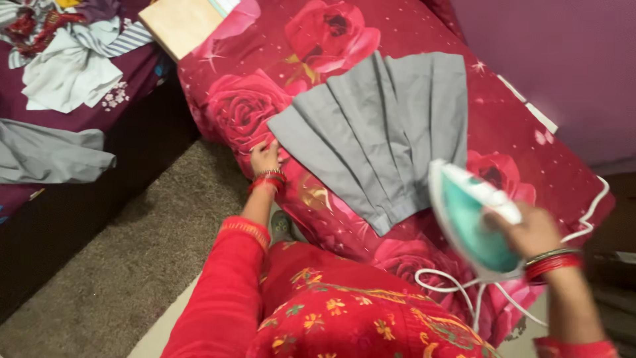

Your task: The person irons a pair of gray shorts on a bed covered with a floral sheet. They repeatedly smooth the fabric, use a steam iron to press the shorts, and flip the garment to iron both sides. The person finishes by folding the shorts and placing them on a nearby bed.

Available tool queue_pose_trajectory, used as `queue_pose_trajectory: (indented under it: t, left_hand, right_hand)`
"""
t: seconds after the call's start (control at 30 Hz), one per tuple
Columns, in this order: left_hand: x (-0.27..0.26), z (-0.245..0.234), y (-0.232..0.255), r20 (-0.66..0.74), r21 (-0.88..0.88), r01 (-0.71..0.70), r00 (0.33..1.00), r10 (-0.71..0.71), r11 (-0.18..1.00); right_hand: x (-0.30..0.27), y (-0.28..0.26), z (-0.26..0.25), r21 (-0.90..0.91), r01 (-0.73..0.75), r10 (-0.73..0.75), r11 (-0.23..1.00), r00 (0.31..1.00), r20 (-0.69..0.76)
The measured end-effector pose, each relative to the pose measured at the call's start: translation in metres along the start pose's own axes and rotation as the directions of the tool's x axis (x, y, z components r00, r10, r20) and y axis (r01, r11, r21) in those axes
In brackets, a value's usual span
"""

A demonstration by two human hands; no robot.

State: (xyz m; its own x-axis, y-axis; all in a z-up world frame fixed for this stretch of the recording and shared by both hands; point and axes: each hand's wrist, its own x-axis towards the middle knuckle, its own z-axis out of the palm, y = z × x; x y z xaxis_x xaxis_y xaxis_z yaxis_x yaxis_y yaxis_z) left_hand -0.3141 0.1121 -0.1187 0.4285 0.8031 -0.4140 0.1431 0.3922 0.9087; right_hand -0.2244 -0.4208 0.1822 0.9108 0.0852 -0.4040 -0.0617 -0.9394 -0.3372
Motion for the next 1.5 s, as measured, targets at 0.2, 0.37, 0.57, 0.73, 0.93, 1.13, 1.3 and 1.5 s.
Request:
queue_pose_trajectory:
  t: [0.2, 0.37, 0.57, 0.73, 0.93, 1.13, 1.3, 1.5]
  left_hand:
    - [0.059, 0.008, 0.028, 0.133, 0.487, -0.282, 0.959, 0.249, 0.827]
    - [0.067, -0.009, 0.022, 0.255, 0.202, -0.199, 0.956, 0.145, 0.959]
    - [0.062, -0.018, 0.043, 0.357, -0.011, 0.112, 0.929, -0.101, 0.994]
    - [0.063, -0.037, 0.033, 0.349, -0.241, 0.188, 0.932, -0.095, 0.952]
    - [0.082, -0.034, 0.010, 0.005, -0.568, 0.008, 1.000, -0.006, 0.823]
    - [0.121, -0.043, 0.022, 0.333, -0.165, 0.034, 0.943, 0.023, 0.986]
    - [0.134, -0.049, 0.033, 0.507, 0.016, 0.058, 0.860, -0.057, 0.998]
    - [0.140, -0.056, 0.030, 0.546, -0.042, 0.163, 0.830, -0.114, 0.986]
  right_hand:
    - [-0.018, -0.107, 0.137, -0.075, 0.279, -0.267, 0.957, 0.954, 0.139]
    - [-0.007, -0.138, 0.167, -0.226, 0.407, -0.366, 0.885, 0.908, 0.204]
    - [0.022, -0.213, 0.193, -0.252, 0.411, -0.370, 0.876, 0.908, 0.195]
    - [0.059, -0.302, 0.212, -0.223, 0.451, -0.422, 0.864, 0.891, 0.167]
    - [0.108, -0.397, 0.239, -0.172, 0.550, -0.543, 0.817, 0.835, 0.092]
    - [0.072, -0.327, 0.234, -0.166, 0.483, -0.465, 0.860, 0.875, 0.135]
    - [0.037, -0.290, 0.220, -0.216, 0.387, -0.364, 0.897, 0.921, 0.136]
    - [0.102, -0.376, 0.248, -0.192, 0.487, -0.481, 0.852, 0.873, 0.083]
